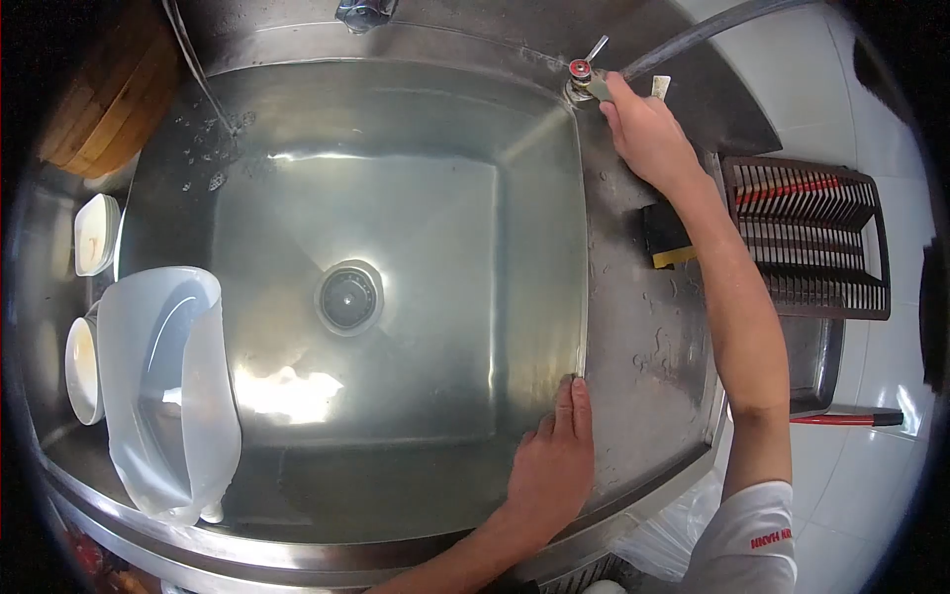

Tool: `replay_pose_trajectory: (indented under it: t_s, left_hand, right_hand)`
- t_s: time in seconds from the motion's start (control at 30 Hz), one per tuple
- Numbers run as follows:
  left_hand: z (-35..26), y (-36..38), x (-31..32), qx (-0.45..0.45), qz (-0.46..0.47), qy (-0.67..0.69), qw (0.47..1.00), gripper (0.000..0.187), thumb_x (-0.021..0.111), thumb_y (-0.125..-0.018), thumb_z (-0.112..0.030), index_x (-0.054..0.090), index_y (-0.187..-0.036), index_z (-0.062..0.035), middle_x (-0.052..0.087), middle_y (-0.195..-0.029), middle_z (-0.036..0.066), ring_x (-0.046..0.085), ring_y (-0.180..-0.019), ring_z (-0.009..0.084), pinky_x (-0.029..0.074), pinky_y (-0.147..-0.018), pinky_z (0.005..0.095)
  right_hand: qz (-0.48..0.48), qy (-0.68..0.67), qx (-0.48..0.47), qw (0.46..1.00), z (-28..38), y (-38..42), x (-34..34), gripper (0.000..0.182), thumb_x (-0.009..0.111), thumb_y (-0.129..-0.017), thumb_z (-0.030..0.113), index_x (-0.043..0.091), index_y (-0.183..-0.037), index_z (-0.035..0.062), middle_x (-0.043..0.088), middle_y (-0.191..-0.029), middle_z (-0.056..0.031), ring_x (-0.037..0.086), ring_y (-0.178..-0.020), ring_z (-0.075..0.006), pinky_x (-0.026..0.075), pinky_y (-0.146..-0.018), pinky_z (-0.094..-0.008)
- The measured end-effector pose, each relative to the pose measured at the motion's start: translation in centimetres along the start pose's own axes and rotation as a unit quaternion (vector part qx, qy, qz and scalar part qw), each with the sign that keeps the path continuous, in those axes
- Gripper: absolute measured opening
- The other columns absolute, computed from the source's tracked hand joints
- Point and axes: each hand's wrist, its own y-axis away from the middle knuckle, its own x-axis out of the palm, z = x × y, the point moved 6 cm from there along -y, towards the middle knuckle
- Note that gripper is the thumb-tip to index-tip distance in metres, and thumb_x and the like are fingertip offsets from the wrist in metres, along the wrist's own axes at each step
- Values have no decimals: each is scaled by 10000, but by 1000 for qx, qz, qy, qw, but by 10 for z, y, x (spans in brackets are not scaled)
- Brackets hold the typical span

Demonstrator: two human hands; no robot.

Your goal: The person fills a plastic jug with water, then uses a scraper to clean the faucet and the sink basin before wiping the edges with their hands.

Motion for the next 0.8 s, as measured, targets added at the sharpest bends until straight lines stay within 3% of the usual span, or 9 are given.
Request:
replay_pose_trajectory:
  t_s: [0.07, 0.17, 0.27, 0.37, 0.47, 0.57, 0.67, 0.8]
  left_hand:
    - [-2, 0, -3, -1, -7, -30, 1000, 631, 527, -785, -41, 308, -1341, 163, 440, -1349, 307, 661, -868, 288, 567, -674, 344]
    - [-2, 1, -3, 5, -17, -15, 1000, 622, 518, -790, -36, 308, -1340, 165, 440, -1347, 309, 663, -867, 299, 572, -670, 357]
    - [0, 2, 0, -7, 18, 20, 1000, 748, 565, -736, -42, 220, -1366, 168, 366, -1380, 344, 647, -893, 390, 572, -708, 402]
    - [0, 1, 0, -19, 48, 31, 998, 757, 569, -734, -47, 216, -1368, 170, 361, -1386, 339, 645, -907, 388, 572, -716, 397]
    - [1, 5, 5, 7, 7, 24, 1000, 770, 577, -735, -56, 207, -1371, 171, 348, -1396, 336, 646, -906, 386, 572, -714, 393]
    - [-1, 5, 4, -1, 30, 2, 1000, 786, 586, -735, -70, 200, -1377, 170, 333, -1410, 331, 649, -902, 378, 571, -706, 388]
    - [-1, 5, 5, -2, 49, -14, 999, 797, 592, -733, -80, 198, -1379, 170, 321, -1415, 335, 651, -903, 369, 569, -700, 382]
    - [-1, 6, 6, 5, 20, -9, 1000, 803, 592, -732, -82, 193, -1381, 170, 311, -1421, 339, 652, -890, 368, 568, -699, 382]
  right_hand:
    - [22, 45, 7, 999, 2, -1, -2, 204, 559, -894, 98, 460, -1060, 32, 599, -743, -274, 586, -766, -482, 456, -676, -552]
    - [34, 8, 1, 999, -5, -7, 2, 210, 564, -885, 94, 459, -1051, 18, 614, -749, -266, 595, -780, -480, 463, -684, -555]
    - [-8, 2, -10, 1000, 7, 0, 3, 221, 561, -882, 87, 454, -1052, -5, 621, -767, -269, 598, -803, -482, 465, -701, -558]
    - [-36, 45, 66, 996, 12, 4, 14, 226, 551, -879, 71, 448, -1056, -23, 618, -766, -283, 596, -809, -488, 461, -707, -564]
    - [-55, -19, 52, 997, 11, 3, 13, 244, 549, -852, 33, 448, -1069, -18, 612, -764, -298, 592, -804, -504, 458, -710, -571]
    - [-49, -57, 28, 997, 10, 3, 9, 242, 542, -851, 31, 445, -1069, -12, 614, -778, -307, 592, -807, -512, 457, -714, -583]
    - [-2, -15, 105, 994, 19, 6, 10, 244, 545, -850, 33, 437, -1065, -9, 623, -804, -301, 595, -820, -509, 457, -726, -584]
    - [-2, 6, 122, 993, 20, 7, 19, 242, 521, -861, 40, 405, -1067, -9, 626, -824, -307, 598, -834, -509, 458, -740, -580]
